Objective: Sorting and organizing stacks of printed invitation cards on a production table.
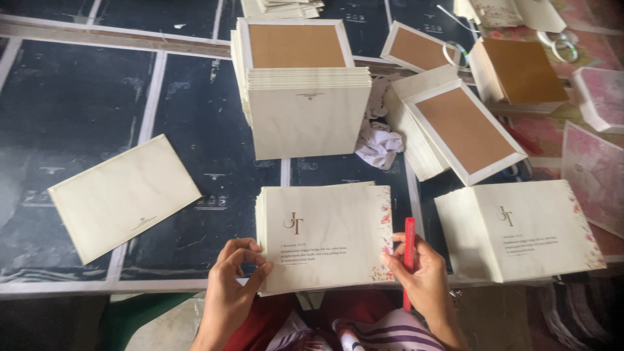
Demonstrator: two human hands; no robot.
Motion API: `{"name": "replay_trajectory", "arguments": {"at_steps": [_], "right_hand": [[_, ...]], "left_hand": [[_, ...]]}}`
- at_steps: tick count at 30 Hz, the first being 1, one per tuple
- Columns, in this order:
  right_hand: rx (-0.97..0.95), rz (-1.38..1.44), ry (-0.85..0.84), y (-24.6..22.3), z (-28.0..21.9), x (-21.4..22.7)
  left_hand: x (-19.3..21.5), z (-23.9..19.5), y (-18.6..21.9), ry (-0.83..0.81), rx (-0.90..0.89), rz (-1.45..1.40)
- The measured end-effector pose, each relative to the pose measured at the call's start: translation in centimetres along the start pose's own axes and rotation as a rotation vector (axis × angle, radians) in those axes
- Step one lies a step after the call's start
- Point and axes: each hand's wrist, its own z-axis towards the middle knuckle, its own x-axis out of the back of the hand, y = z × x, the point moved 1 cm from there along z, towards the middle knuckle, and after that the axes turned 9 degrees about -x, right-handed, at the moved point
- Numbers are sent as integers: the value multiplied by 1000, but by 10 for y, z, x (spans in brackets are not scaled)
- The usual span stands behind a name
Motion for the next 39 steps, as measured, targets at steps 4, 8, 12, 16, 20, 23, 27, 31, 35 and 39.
{"name": "replay_trajectory", "arguments": {"at_steps": [4, 8, 12, 16, 20, 23, 27, 31, 35, 39], "right_hand": [[-17, -14, 12, 9, 0, 2], [2, -121, 60, 18, 0, 0], [21, -221, 84, 11, 0, 2], [-32, -248, 87, 1, -3, -1], [-44, -188, 97, 9, 0, -2], [-23, -151, 102, 23, 0, -1], [42, -218, 154, 16, -2, -5], [72, -241, 181, -3, -6, -11], [-14, -270, 126, -7, -1, -10], [-279, -234, 48, 1, 3, -2]], "left_hand": [[-2, 2, 1, 29, -42, 7], [5, 1, 2, 30, -66, -55], [9, 6, 10, -43, 27, -137], [9, 5, 13, -48, 37, -116], [7, 5, 12, -48, 17, -41], [5, 4, 12, -72, 46, 19], [3, 4, 11, -78, 52, 84], [6, 8, 17, -76, 118, 97], [16, 13, 36, -157, 239, 96], [11, 11, 38, -89, -82, 46]]}}
